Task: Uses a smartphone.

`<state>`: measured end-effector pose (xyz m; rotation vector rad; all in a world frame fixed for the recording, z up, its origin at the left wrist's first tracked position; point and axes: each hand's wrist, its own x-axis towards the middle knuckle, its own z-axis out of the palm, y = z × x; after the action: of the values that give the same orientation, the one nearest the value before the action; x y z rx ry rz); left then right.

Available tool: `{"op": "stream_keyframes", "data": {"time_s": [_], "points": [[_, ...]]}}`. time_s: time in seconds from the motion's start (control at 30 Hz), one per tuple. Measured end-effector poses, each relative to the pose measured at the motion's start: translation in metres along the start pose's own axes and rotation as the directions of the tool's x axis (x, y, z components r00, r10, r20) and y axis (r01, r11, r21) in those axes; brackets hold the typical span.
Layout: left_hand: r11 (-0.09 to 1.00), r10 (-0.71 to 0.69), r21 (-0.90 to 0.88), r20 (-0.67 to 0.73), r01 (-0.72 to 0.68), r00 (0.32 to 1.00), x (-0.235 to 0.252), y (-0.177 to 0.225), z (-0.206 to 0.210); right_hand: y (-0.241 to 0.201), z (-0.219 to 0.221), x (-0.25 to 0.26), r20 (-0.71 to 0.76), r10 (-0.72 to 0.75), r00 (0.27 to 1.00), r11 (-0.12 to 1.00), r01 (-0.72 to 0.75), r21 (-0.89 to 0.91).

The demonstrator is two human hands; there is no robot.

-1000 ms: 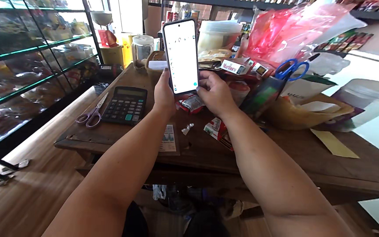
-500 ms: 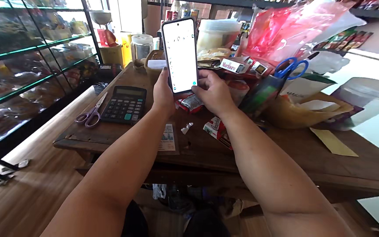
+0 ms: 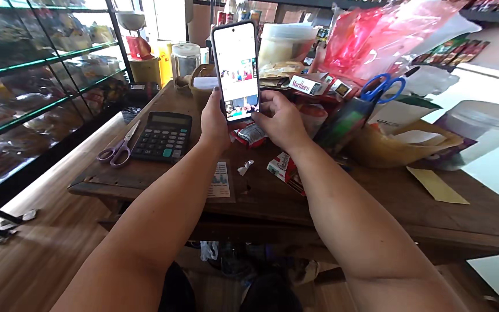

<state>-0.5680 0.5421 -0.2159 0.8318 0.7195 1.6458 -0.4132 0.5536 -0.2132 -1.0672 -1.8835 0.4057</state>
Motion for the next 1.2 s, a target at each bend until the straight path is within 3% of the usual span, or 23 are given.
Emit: {"op": "stream_keyframes", "data": {"time_s": [0.87,1.03,1.2], "points": [[0.997,0.058,0.058,0.009,-0.058,0.998,0.0,-0.002,0.0,0.0,-0.003,0.0,0.008,0.001,1.0,1.0,-0.001,0.003],[0.997,0.018,0.069,0.056,-0.022,0.998,-0.001,-0.004,0.0,-0.001,-0.005,0.002,-0.125,-0.1,0.987,0.993,0.106,0.046],[0.996,-0.007,0.093,0.124,-0.005,0.992,-0.002,-0.007,0.0,0.0,-0.011,0.002,-0.308,-0.246,0.919,0.968,0.251,-0.023]]}}
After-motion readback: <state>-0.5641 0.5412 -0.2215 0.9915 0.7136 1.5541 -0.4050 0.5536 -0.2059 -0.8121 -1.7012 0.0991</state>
